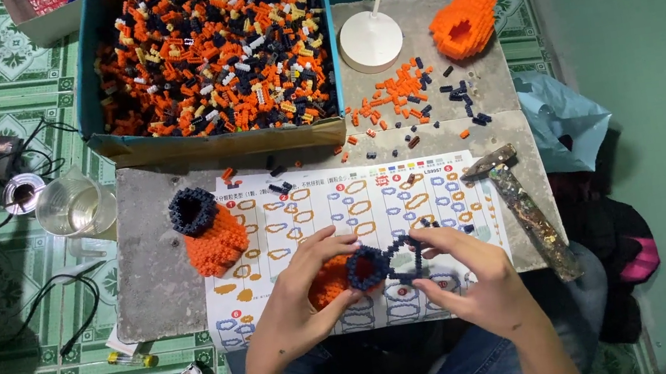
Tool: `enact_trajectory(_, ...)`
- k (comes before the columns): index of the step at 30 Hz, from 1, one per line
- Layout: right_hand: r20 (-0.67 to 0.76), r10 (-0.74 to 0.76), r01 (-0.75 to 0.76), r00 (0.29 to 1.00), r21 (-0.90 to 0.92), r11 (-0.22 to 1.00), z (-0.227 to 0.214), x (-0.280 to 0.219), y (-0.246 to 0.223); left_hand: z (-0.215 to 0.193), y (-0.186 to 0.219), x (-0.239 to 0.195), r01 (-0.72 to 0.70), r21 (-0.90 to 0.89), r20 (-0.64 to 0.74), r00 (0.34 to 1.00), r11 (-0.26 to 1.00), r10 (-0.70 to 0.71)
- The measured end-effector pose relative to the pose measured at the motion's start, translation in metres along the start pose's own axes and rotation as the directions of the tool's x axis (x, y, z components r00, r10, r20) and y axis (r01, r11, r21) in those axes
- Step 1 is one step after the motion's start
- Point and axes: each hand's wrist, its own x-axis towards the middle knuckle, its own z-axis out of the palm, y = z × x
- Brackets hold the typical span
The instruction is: The person assembles small plastic crochet pieces by hand, following a printed instruction sheet. They connect dark blue and orange components to form a small pumpkin-shaped object, repeatedly checking alignment and fit.
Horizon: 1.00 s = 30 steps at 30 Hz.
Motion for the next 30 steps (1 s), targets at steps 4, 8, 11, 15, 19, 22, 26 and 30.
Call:
enact_trajectory(4,-0.025,0.013,-0.011,1.0,0.091,0.996,0.002,-0.001,-0.004,0.0,-0.004,-0.001,0.011,0.003,-0.04,0.999,1.0,-0.011)
enact_trajectory(8,-0.087,0.12,-0.098,0.989,0.222,0.97,0.013,-0.014,0.009,-0.002,-0.001,-0.002,0.004,0.011,-0.064,0.998,1.0,-0.004)
enact_trajectory(11,-0.107,0.185,-0.146,0.977,0.296,0.944,0.015,-0.026,0.015,-0.003,0.003,-0.001,0.005,-0.018,-0.065,0.998,1.0,-0.006)
enact_trajectory(15,-0.126,0.199,-0.149,0.972,0.326,0.933,0.013,-0.032,0.017,-0.002,0.005,-0.001,0.014,0.013,-0.074,0.997,1.0,-0.013)
enact_trajectory(19,-0.112,0.173,-0.124,0.979,0.352,0.928,0.012,-0.031,0.012,0.0,0.007,-0.001,0.037,0.039,-0.083,0.996,0.999,-0.034)
enact_trajectory(22,-0.116,0.166,-0.111,0.979,0.378,0.919,0.015,-0.033,0.012,0.002,0.004,-0.003,0.028,0.059,-0.092,0.996,0.998,-0.023)
enact_trajectory(26,-0.099,0.215,-0.158,0.972,0.409,0.899,0.018,-0.032,0.005,0.005,0.002,-0.004,0.023,0.077,-0.088,0.996,0.997,-0.016)
enact_trajectory(30,-0.123,0.258,-0.202,0.958,0.35,0.915,0.02,-0.039,0.012,0.007,0.002,-0.003,0.038,0.084,-0.103,0.994,0.996,-0.029)
